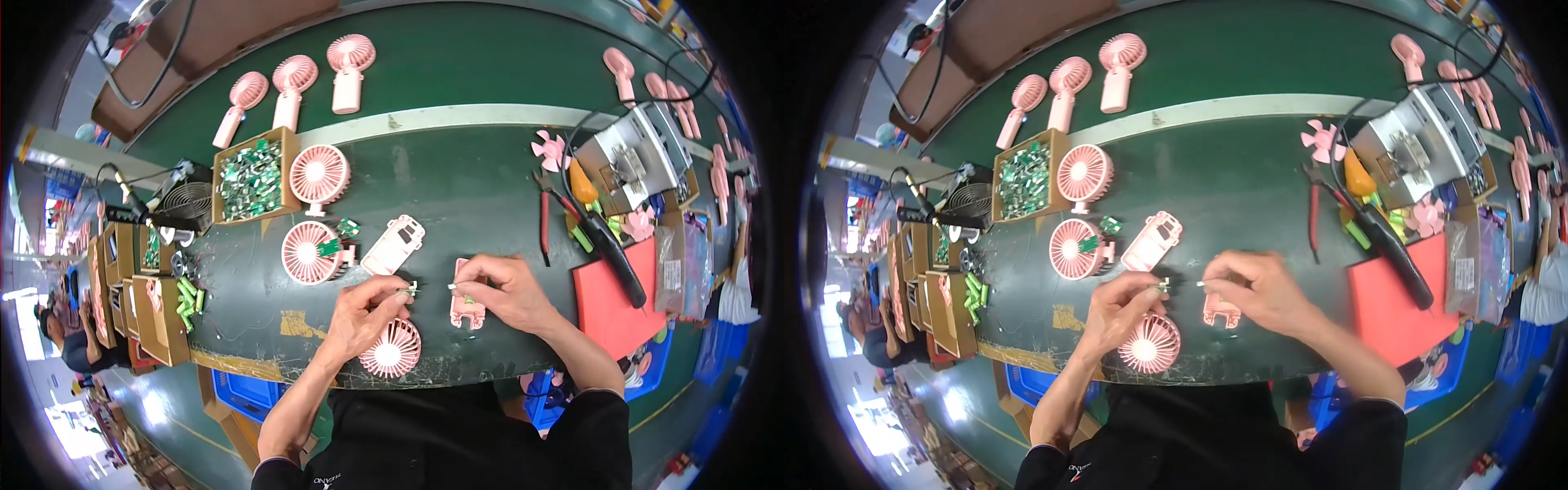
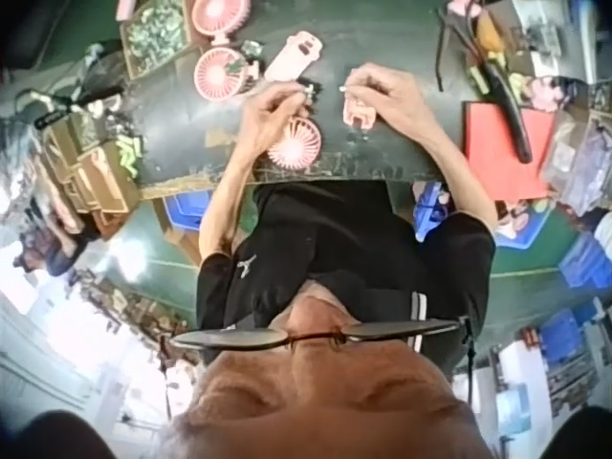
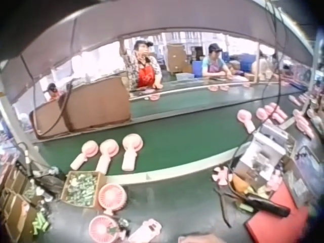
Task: The person assembles handheld fans by connecting circuit boards to fan heads by hand, fitting the components and batteries into handle casings, closing the casings, and placing completed fans onto the conveyor belt.
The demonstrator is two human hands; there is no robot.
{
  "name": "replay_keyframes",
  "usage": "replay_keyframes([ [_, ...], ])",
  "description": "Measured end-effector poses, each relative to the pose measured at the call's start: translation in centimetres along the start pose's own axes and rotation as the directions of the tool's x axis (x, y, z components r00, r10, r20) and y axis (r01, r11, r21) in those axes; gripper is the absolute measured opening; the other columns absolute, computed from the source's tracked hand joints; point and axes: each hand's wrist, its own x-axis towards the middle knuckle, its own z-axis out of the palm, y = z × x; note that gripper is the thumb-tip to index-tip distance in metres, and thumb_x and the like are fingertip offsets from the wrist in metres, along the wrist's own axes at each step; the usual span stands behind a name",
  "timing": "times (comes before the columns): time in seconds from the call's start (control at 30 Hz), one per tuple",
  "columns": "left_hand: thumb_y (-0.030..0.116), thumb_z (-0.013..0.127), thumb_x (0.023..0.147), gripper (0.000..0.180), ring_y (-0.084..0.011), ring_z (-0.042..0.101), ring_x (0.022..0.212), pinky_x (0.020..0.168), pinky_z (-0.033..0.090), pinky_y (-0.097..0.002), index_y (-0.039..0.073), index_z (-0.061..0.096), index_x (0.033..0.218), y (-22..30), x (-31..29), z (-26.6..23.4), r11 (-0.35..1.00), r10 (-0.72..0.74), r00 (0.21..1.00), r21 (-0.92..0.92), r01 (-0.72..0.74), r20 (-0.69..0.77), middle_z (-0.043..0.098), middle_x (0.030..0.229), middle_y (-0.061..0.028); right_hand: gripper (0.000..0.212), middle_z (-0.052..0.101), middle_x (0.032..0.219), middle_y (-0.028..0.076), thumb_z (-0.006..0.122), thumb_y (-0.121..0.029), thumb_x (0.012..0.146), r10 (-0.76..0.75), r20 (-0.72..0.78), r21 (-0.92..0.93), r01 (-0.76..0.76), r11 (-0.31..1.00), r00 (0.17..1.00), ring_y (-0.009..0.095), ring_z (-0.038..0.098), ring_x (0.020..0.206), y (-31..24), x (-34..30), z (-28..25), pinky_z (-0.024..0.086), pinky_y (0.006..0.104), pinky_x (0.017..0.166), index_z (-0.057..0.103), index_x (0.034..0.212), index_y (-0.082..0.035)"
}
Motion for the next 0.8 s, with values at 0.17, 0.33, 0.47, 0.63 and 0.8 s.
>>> replay_keyframes([
  [0.17, -0.002, 0.068, 0.084, 0.018, -0.0159, 0.068, 0.069, 0.061, 0.053, -0.0253, -0.003, 0.067, 0.102, 1.1, 0.3, 1.0, 0.936, 0.208, 0.977, 0.281, -0.212, 0.045, 0.069, 0.084, -0.0109, 0.008, 0.064, 0.079, 0.009, 0.062, -0.003, 0.089, -0.155, -0.027, 0.071, 0.157, 0.985, 0.988, 0.016, 0.068, 0.066, 0.8, -0.1, 1.1, 0.055, 0.0259, 0.048, 0.061, 0.090, 0.004],
  [0.33, -0.002, 0.069, 0.081, 0.015, -0.0178, 0.069, 0.068, 0.060, 0.053, -0.0253, -0.002, 0.068, 0.095, 2.3, 0.6, 2.2, 0.872, 0.264, 0.961, 0.406, -0.275, 0.084, 0.069, 0.080, -0.0108, 0.005, 0.064, 0.078, 0.010, 0.063, 0.001, 0.087, -0.156, -0.065, 0.051, 0.159, 0.986, 0.986, 0.017, 0.065, 0.061, 1.3, -0.8, 1.5, 0.052, 0.0306, 0.054, 0.059, 0.089, 0.002],
  [0.47, -0.002, 0.071, 0.077, 0.016, -0.0171, 0.062, 0.058, 0.052, 0.048, -0.0276, -0.001, 0.066, 0.092, 3.2, 0.7, 2.9, 0.826, 0.289, 0.951, 0.476, -0.304, 0.107, 0.066, 0.078, -0.0123, 0.007, 0.062, 0.075, 0.008, 0.064, 0.003, 0.085, -0.147, -0.085, 0.091, 0.154, 0.984, 0.986, 0.014, 0.064, 0.060, 1.2, -0.8, 1.6, 0.051, 0.0273, 0.051, 0.058, 0.088, 0.002],
  [0.63, -0.001, 0.072, 0.078, 0.016, -0.0165, 0.058, 0.053, 0.048, 0.045, -0.0272, 0.001, 0.067, 0.093, 3.2, 0.8, 3.5, 0.737, 0.393, 0.913, 0.555, -0.386, 0.113, 0.065, 0.075, -0.0106, 0.006, 0.061, 0.074, 0.005, 0.064, 0.005, 0.085, -0.156, -0.115, 0.108, 0.169, 0.980, 0.981, 0.010, 0.063, 0.060, 1.5, -0.9, 1.6, 0.050, 0.0236, 0.047, 0.059, 0.086, 0.002],
  [0.8, 0.000, 0.072, 0.078, 0.017, -0.0151, 0.057, 0.052, 0.047, 0.044, -0.0270, 0.002, 0.067, 0.093, 3.6, 0.8, 3.8, 0.735, 0.376, 0.918, 0.563, -0.378, 0.126, 0.064, 0.074, -0.0096, 0.008, 0.061, 0.073, 0.006, 0.066, 0.005, 0.083, -0.323, -0.164, -0.069, 0.315, 0.946, 0.932, 0.012, 0.060, 0.061, 1.8, -0.7, 1.2, 0.046, 0.0251, 0.045, 0.059, 0.084, 0.001],
])
